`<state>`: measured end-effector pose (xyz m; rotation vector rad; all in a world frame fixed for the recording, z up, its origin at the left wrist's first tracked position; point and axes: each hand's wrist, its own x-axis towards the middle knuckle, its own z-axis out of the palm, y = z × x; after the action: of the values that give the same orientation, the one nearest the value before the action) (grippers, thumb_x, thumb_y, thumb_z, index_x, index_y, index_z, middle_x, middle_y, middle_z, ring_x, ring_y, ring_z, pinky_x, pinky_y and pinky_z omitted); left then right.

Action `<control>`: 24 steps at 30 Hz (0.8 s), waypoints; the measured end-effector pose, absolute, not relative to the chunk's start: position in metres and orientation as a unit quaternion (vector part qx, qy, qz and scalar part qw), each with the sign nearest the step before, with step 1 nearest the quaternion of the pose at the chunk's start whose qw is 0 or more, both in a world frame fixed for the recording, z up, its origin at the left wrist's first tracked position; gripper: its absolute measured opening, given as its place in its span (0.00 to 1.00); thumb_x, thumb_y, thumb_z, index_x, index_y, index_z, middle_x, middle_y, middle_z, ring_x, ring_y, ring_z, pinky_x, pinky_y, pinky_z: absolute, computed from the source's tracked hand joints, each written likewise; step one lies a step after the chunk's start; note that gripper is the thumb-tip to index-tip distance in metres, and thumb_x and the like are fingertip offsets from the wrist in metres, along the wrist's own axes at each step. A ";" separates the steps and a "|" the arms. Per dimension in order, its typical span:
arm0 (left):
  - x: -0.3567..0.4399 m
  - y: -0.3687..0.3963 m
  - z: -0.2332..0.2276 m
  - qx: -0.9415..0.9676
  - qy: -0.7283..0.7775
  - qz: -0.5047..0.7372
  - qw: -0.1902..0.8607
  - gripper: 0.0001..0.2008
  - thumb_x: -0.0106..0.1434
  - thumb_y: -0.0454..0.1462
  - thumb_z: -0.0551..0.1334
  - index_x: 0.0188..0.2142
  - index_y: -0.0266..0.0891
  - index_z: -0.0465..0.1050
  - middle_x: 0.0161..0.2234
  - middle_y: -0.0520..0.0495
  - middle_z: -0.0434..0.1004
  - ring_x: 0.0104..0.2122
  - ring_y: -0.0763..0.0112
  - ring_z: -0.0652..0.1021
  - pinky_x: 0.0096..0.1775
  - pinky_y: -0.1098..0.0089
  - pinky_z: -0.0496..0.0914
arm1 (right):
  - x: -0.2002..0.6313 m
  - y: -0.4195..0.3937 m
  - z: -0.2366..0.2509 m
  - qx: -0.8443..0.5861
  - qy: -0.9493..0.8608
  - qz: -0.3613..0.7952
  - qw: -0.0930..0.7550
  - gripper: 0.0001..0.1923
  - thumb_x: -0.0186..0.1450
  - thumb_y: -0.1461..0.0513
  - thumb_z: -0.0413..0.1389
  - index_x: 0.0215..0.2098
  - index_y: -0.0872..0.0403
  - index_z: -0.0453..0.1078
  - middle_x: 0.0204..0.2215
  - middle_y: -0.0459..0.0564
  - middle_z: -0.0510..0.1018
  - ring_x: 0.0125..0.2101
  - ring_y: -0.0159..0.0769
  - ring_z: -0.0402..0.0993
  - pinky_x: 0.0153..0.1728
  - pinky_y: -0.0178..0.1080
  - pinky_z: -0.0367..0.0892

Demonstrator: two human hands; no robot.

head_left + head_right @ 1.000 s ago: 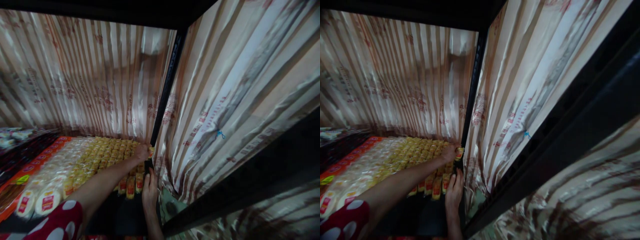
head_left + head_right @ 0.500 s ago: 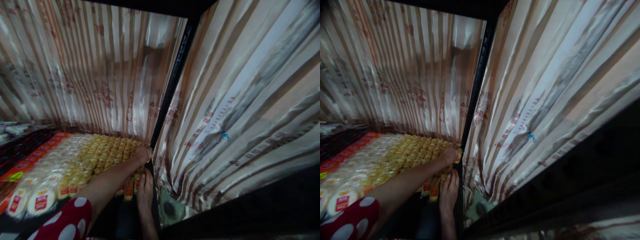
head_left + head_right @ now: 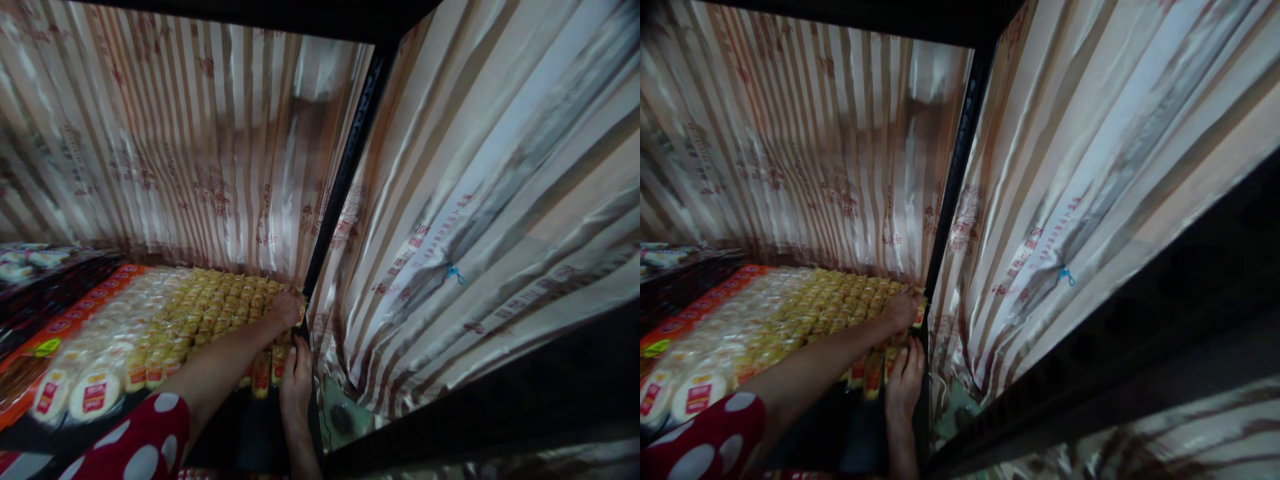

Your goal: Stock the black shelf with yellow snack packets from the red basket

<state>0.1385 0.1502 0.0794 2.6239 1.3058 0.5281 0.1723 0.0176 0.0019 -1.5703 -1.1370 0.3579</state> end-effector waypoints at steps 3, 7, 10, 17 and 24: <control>0.133 0.136 0.089 0.874 0.437 0.204 0.055 0.11 0.55 0.29 0.54 0.37 0.32 0.72 0.39 0.39 0.72 0.46 0.62 0.67 0.51 0.62 0.60 | 0.173 0.018 0.003 -0.654 -0.485 0.131 0.566 0.25 0.65 0.53 0.38 0.51 0.59 0.64 0.51 0.60 0.68 0.52 0.44 0.61 0.52 0.48 0.56; 0.113 0.088 0.094 0.825 0.444 0.336 0.095 0.13 0.59 0.31 0.51 0.40 0.37 0.71 0.39 0.45 0.72 0.45 0.66 0.67 0.49 0.66 0.64 | 0.174 0.014 0.014 -0.641 -0.495 0.107 0.576 0.25 0.65 0.53 0.38 0.51 0.61 0.62 0.51 0.63 0.66 0.54 0.44 0.60 0.53 0.49 0.55; 0.080 0.024 0.083 0.782 0.439 0.403 0.182 0.14 0.61 0.31 0.49 0.39 0.39 0.71 0.39 0.46 0.72 0.43 0.69 0.70 0.47 0.67 0.65 | 0.174 0.005 0.026 -0.627 -0.508 0.084 0.585 0.24 0.66 0.55 0.38 0.52 0.61 0.61 0.52 0.63 0.66 0.54 0.43 0.59 0.53 0.50 0.55; -0.016 -0.132 -0.004 0.680 0.563 0.272 0.382 0.16 0.55 0.27 0.49 0.34 0.41 0.72 0.40 0.47 0.73 0.41 0.71 0.72 0.45 0.72 0.67 | 0.156 -0.036 0.038 -0.556 -0.568 0.153 0.588 0.19 0.66 0.58 0.42 0.51 0.58 0.62 0.41 0.57 0.75 0.41 0.38 0.72 0.44 0.45 0.66; -0.064 -0.154 -0.078 0.492 0.726 0.121 0.465 0.12 0.52 0.26 0.54 0.32 0.37 0.73 0.37 0.46 0.76 0.41 0.68 0.75 0.45 0.70 0.66 | 0.083 -0.092 0.043 -0.398 -0.800 0.264 0.364 0.13 0.64 0.61 0.46 0.42 0.54 0.70 0.30 0.50 0.78 0.32 0.34 0.73 0.37 0.37 0.68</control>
<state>-0.0645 -0.1543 -0.0779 1.2080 1.7844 0.2984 0.0827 -0.0922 0.0429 -1.0240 -2.0571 0.6792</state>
